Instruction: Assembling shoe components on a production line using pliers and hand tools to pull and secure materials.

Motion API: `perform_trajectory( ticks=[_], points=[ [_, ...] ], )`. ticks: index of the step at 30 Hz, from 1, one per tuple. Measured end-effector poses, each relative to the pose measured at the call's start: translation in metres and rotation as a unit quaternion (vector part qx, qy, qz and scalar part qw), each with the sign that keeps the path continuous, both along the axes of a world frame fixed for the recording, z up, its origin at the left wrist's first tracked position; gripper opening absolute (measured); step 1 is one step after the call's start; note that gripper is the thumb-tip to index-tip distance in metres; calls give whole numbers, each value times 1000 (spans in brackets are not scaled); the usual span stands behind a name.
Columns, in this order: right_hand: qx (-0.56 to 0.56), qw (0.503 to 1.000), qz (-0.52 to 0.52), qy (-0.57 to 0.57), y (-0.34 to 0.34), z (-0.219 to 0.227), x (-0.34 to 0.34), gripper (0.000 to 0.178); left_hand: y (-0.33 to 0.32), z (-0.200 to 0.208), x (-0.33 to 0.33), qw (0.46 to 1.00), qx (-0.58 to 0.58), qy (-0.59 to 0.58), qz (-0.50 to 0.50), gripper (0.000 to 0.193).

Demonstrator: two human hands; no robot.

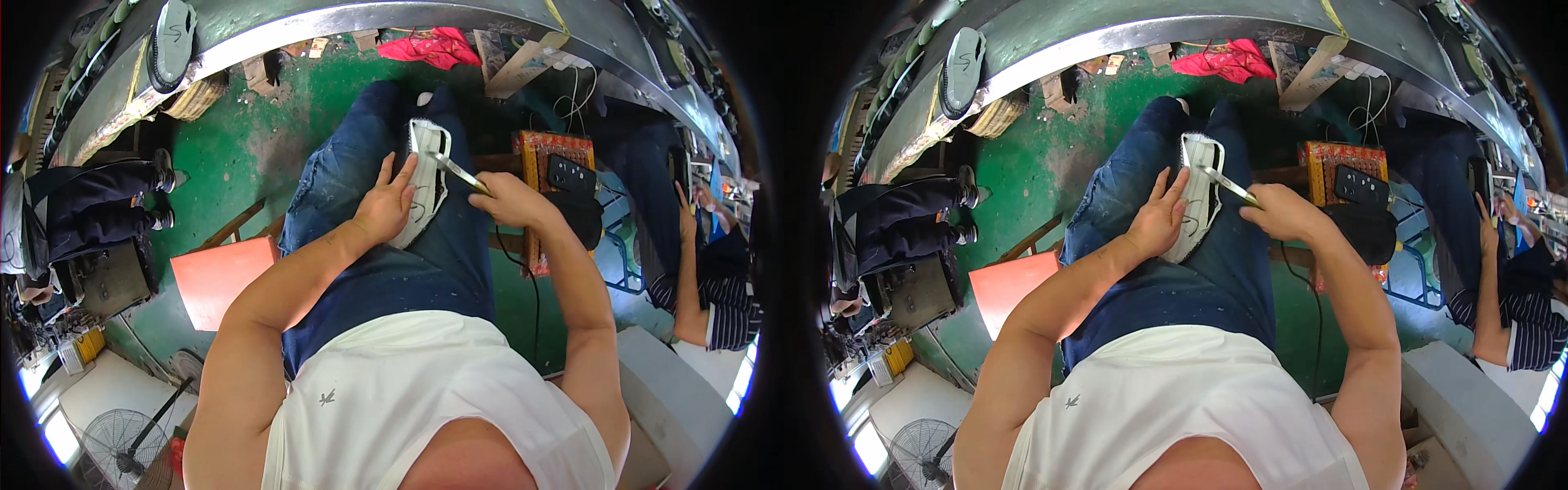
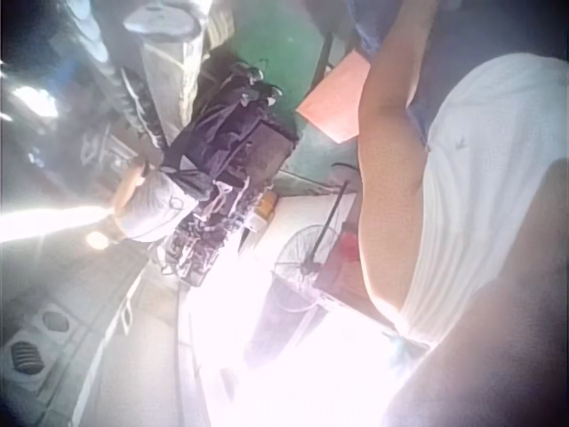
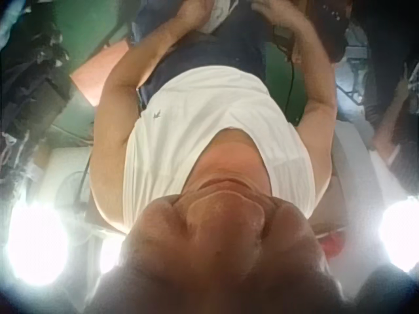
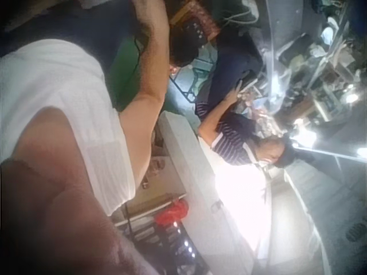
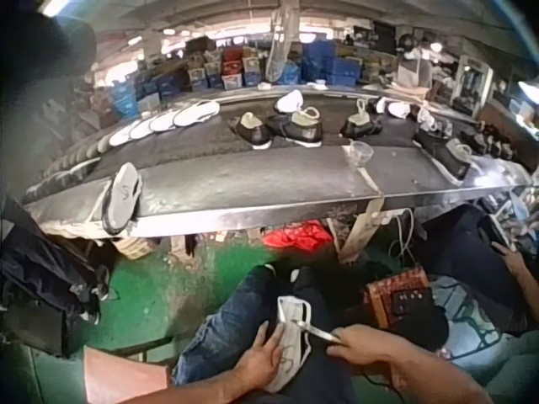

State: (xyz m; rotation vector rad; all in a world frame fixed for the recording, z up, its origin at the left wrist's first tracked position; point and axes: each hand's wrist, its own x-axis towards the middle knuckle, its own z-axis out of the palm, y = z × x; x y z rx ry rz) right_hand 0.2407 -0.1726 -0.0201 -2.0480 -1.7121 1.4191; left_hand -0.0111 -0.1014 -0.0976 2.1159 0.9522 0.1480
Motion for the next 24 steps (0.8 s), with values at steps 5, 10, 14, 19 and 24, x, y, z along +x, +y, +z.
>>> perform_trajectory(
  ticks=[5,10,14,19,24],
  points=[
    [192,978,15,-79,11,-53,-19,41,8,22,16,999,-7,26,-37,60],
    [136,985,45,-99,19,-35,-24,42,3,6,-8,999,-28,-30,-2,68],
    [149,987,-48,37,-6,-20,-42,37,-5,-2,-24,992,-72,-77,74,80],
    [82,997,-15,3,-29,-28,-36,41,0,27,-26,960,-274,-6,-52,128],
    [126,922,-286,229,-70,-53,-27,44,32,89,-20,983,2,153,-106,113]
  ],
)
